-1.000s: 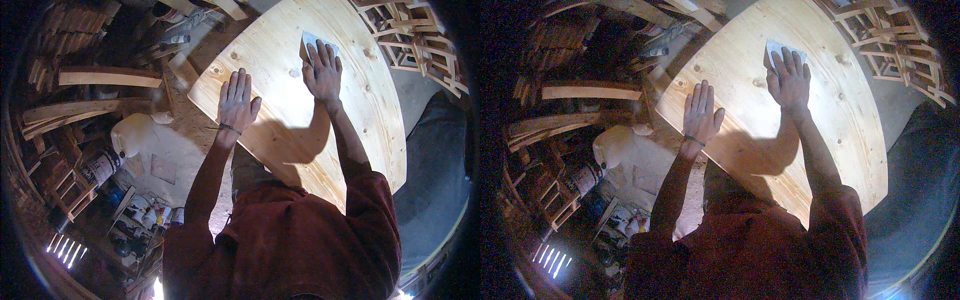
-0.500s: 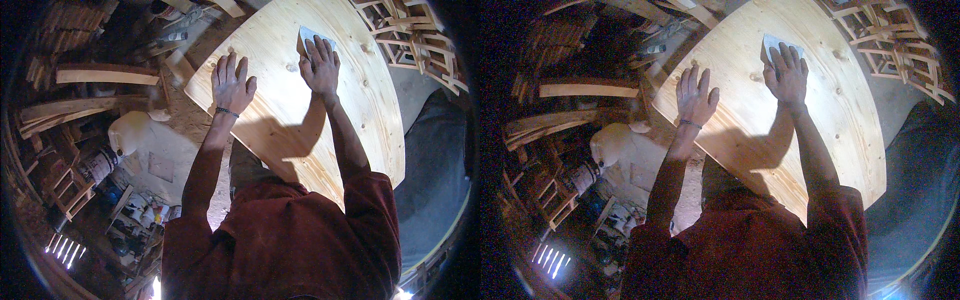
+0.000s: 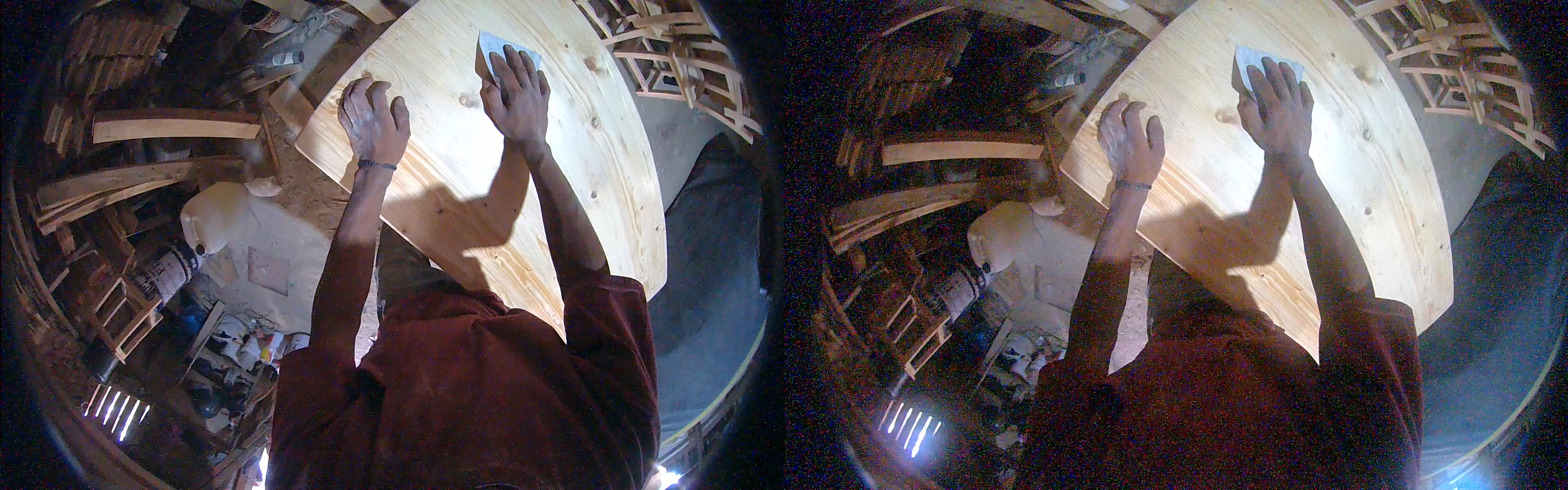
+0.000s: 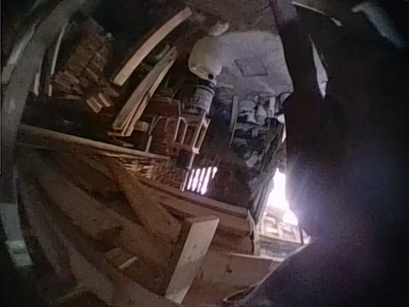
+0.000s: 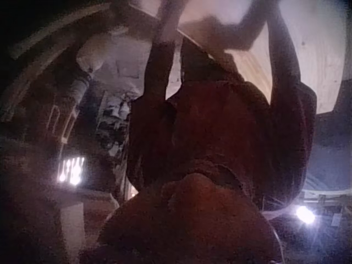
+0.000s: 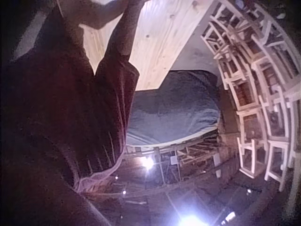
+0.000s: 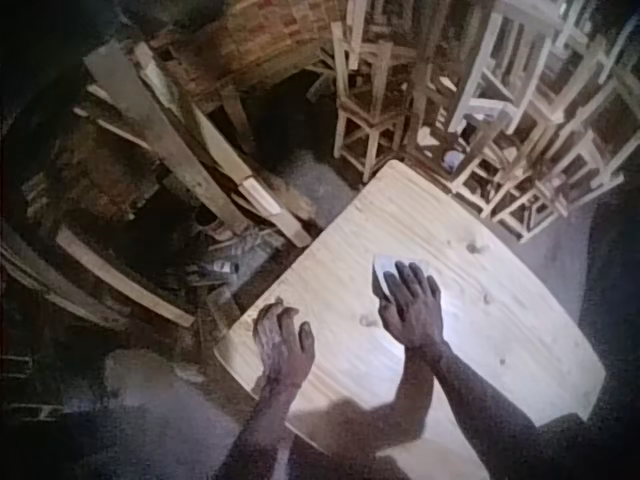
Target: The person sands the surface and the edges of a wooden tabletop using sandpaper.
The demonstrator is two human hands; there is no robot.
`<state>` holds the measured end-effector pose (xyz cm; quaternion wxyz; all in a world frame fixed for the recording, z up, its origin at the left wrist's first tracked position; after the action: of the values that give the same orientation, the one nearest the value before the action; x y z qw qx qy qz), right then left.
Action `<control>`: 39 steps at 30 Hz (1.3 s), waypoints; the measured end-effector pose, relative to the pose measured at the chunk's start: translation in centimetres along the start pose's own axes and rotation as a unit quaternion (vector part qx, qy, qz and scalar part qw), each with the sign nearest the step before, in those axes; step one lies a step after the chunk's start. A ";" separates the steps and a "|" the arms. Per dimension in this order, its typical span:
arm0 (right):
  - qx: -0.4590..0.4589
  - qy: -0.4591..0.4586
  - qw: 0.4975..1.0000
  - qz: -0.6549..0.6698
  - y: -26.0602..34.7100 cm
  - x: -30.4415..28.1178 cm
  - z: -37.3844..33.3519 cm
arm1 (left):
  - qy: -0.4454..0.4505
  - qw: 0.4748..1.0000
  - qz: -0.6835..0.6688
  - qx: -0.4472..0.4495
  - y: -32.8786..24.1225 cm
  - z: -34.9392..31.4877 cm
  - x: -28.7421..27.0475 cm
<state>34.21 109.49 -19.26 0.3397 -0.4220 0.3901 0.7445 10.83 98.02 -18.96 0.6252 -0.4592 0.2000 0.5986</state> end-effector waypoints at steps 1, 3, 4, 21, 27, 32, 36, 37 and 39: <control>-0.001 -0.001 1.000 0.002 0.0 0.0 0.0 | -0.004 1.000 0.008 -0.006 0.1 0.0 0.2; 0.002 0.000 1.000 0.007 0.1 0.0 0.1 | -0.005 1.000 0.011 -0.013 0.3 -0.3 0.6; 0.004 0.000 1.000 0.009 0.1 0.0 0.1 | -0.002 1.000 0.008 -0.014 0.4 -0.4 0.7; -0.008 -0.031 0.999 0.005 0.1 -0.2 0.1 | -0.029 0.999 0.019 -0.006 -0.1 -0.2 0.5; 0.001 -0.014 1.000 0.013 -0.2 0.2 0.0 | -0.023 1.000 0.011 -0.007 0.0 -0.2 0.4; 0.005 0.000 1.000 0.007 -0.4 0.4 -0.1 | -0.024 1.000 0.008 -0.007 -0.1 -0.1 0.3; 0.004 0.001 1.000 0.000 -0.2 0.2 0.0 | -0.026 1.000 0.013 0.003 -0.1 -0.1 0.3; 0.004 0.001 1.000 -0.001 -0.1 0.2 0.0 | -0.023 1.000 0.014 0.008 -0.1 -0.1 0.3; 0.007 0.004 1.000 0.002 -0.1 0.2 0.1 | -0.023 1.000 0.014 0.010 0.0 -0.2 0.5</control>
<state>34.15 109.61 -19.46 0.3393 -0.4220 0.3978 0.7407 11.00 98.11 -19.46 0.6259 -0.4362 0.1978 0.6155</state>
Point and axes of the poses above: each hand's wrist, its own z-axis towards the middle knuckle, its own x-axis out of the palm, y = z × x, the point moved 6 cm from there along z, towards the middle knuckle, and after that the axes turned 7 degrees about -y, right-handed, at the moved point
